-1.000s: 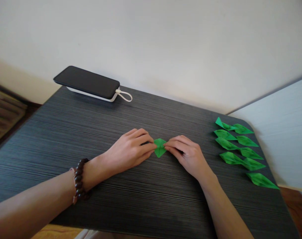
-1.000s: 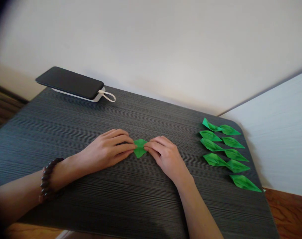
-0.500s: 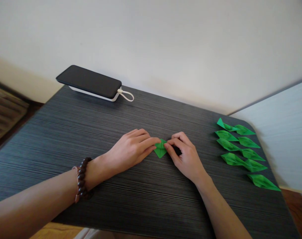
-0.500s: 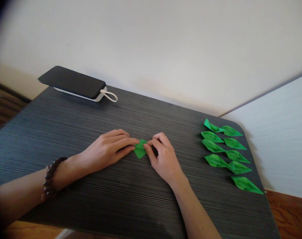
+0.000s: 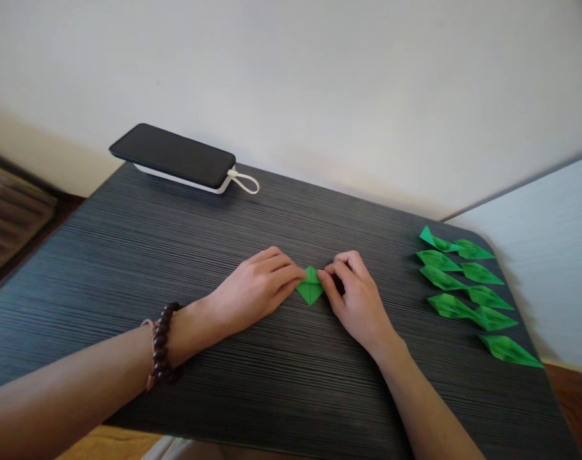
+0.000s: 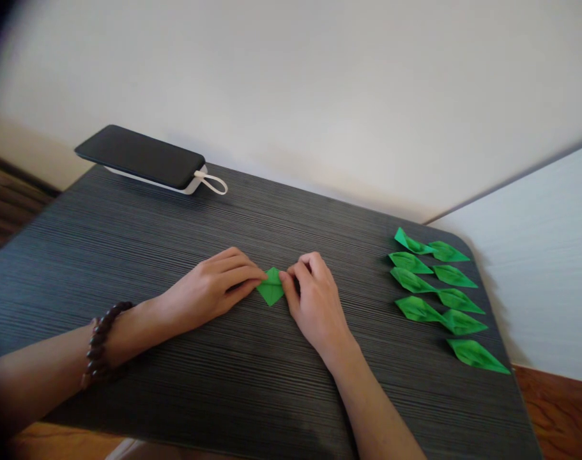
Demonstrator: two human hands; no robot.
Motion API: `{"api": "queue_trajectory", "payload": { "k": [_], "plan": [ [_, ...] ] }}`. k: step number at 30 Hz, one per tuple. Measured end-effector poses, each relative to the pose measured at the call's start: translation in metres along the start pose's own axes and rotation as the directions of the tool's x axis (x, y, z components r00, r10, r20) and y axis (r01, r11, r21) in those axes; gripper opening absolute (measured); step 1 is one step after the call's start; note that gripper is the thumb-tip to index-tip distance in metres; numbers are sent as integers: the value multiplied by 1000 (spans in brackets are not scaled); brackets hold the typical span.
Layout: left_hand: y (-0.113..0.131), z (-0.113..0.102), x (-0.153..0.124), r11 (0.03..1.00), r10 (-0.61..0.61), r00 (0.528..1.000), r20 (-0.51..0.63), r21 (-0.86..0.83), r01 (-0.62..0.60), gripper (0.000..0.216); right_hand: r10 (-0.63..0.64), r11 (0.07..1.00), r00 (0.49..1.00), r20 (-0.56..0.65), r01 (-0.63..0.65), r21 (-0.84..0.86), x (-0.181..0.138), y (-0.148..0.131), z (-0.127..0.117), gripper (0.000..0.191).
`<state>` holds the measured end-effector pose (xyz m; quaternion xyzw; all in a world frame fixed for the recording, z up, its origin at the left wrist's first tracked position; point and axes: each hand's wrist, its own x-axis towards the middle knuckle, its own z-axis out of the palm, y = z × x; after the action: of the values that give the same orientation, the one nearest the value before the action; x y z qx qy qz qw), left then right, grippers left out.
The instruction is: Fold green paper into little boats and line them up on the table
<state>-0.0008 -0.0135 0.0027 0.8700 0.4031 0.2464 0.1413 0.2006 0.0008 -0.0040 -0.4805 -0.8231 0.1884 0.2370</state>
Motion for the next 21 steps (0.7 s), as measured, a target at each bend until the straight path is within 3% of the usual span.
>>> {"api": "queue_trajectory", "payload": {
  "k": [6,21],
  "plan": [
    [-1,2,-2,1000,-21,1000,-19,19,21,20,-6,999,1000,18,7,-53,1,0,1,19],
    [1,0,-3,989,-72,996,57,130,64,23,58,995,998,6,-57,-88,0,0,2,12]
  ]
}}
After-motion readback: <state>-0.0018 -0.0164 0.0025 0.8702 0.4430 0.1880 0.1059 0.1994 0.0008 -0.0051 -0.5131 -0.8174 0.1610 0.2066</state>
